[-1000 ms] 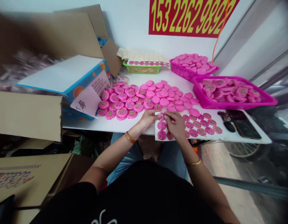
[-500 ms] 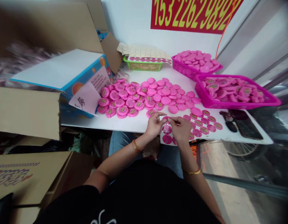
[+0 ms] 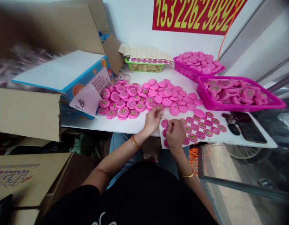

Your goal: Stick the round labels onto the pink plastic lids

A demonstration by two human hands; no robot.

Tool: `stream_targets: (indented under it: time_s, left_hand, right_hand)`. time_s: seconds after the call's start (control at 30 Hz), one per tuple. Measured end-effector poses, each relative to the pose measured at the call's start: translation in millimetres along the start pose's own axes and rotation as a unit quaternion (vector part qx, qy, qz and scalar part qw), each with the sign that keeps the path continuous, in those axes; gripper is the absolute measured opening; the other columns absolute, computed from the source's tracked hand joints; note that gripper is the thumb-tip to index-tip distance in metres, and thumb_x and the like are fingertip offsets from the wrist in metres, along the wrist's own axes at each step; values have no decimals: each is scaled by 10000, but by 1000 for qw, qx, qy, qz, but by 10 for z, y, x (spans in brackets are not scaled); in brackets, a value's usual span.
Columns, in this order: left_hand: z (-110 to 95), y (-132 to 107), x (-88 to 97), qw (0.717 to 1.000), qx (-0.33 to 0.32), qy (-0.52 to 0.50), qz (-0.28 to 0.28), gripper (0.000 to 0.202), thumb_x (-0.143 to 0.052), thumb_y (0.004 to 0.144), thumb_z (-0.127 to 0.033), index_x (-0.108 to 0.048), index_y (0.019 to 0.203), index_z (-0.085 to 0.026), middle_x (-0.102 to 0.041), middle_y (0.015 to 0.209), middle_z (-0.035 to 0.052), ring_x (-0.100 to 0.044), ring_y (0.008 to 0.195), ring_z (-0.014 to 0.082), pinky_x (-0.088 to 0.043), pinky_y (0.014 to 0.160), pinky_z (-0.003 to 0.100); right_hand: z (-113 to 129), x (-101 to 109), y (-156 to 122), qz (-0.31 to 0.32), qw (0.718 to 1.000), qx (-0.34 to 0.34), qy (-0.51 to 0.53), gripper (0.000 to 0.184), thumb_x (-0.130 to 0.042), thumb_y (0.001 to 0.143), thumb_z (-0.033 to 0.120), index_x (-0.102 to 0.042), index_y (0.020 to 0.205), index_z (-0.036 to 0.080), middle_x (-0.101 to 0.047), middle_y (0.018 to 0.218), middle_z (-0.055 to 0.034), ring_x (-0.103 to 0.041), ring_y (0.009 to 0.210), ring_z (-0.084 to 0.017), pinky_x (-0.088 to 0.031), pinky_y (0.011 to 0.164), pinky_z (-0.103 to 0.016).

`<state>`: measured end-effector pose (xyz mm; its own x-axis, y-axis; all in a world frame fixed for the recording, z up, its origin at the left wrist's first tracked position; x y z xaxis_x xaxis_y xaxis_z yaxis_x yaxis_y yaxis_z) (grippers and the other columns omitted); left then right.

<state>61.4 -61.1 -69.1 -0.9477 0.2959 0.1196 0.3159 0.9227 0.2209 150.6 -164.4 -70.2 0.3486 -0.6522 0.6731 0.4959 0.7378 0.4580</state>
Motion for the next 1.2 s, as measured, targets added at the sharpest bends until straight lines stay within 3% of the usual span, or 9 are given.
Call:
stream_targets:
  time_s: [0.13, 0.27, 0.5, 0.63, 0.7, 0.8, 0.9, 1.03, 1.2]
  left_hand:
    - [-157, 654, 25, 952, -137, 259, 88, 155, -516, 825, -163, -653, 895, -139, -667, 949, 103, -597, 920, 207, -453, 877, 350]
    - [-199, 1058, -157, 870, -173, 412, 207, 283, -594, 797, -292, -630, 994, -93, -625, 1039, 180, -587, 980, 300, -466, 822, 399]
    - [-216, 1063, -335, 824, -139, 499, 230, 485, -625, 752, -293, -525, 1177, -82, -634, 1045, 194, -602, 982, 350, -467, 772, 409]
    - [-214, 1065, -292, 818, -147, 497, 249, 475, -666, 719, -257, -551, 1143, -78, -632, 1096, 198, -589, 1035, 340, -459, 838, 403]
    - [-233, 1079, -229, 849, -157, 452, 225, 434, -674, 722, -259, -578, 1108, -85, -636, 1108, 181, -585, 1050, 316, -454, 882, 399]
    - [-305, 1059, -44, 936, -152, 282, 144, 449, -711, 712, -284, -589, 1101, -96, -645, 1102, 138, -602, 1015, 250, -471, 900, 364]
    - [-379, 913, 254, 995, -50, 5, 82, 404, -696, 759, -330, -581, 1087, -125, -662, 1010, 80, -642, 913, 179, -522, 834, 313]
    - [-397, 525, 661, 946, 135, -276, 107, 338, -603, 846, -440, -583, 1009, -145, -681, 854, 58, -698, 806, 183, -571, 768, 324]
    - [-305, 23, 947, 902, 191, -374, 103, 283, -547, 895, -333, -576, 1102, -142, -713, 898, 97, -718, 836, 223, -588, 737, 317]
  right_hand:
    - [-13, -39, -5, 24, 1000, -14, -13, 203, -376, 922, 275, -565, 927, 200, -622, 773, -63, -552, 705, -219, -350, 624, -316]
    - [-22, -26, 19, 19, 998, -55, 23, 205, -356, 933, 318, -523, 951, 201, -586, 695, -36, -523, 600, -201, -326, 576, -308]
    - [-116, -23, 96, -5, 962, -129, 242, 230, -457, 890, 432, -514, 837, 216, -593, 714, -8, -574, 666, -166, -464, 645, -302]
    - [-194, -91, 124, 29, 905, -204, 372, 272, -565, 819, 467, -584, 807, 196, -608, 675, 5, -581, 604, -146, -489, 605, -295]
    - [-225, -105, 157, 44, 869, -243, 428, 279, -632, 767, 468, -603, 799, 192, -620, 653, 8, -599, 583, -150, -511, 613, -310]
    - [-218, -61, 236, 78, 825, -265, 494, 292, -705, 700, 468, -605, 751, 199, -629, 609, 12, -623, 576, -161, -547, 655, -342]
    - [-137, 37, 328, 139, 763, -293, 559, 285, -777, 640, 429, -624, 735, 207, -676, 624, 5, -664, 623, -169, -565, 689, -338]
    - [16, 150, 459, 194, 687, -323, 621, 271, -851, 560, 321, -672, 723, 200, -728, 674, -6, -700, 688, -168, -574, 738, -314]
    - [146, 187, 596, 231, 677, -302, 630, 213, -843, 580, 287, -696, 702, 193, -728, 655, -8, -701, 660, -162, -571, 747, -312]
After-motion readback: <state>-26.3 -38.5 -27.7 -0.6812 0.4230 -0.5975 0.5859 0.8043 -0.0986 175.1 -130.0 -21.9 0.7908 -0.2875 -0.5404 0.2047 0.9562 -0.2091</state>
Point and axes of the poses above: each hand's wrist, its own y-axis towards the middle knuckle, its own x-axis out of the back of the hand, z = x × y, the point moved 1 cm from there along y, towards the middle knuckle
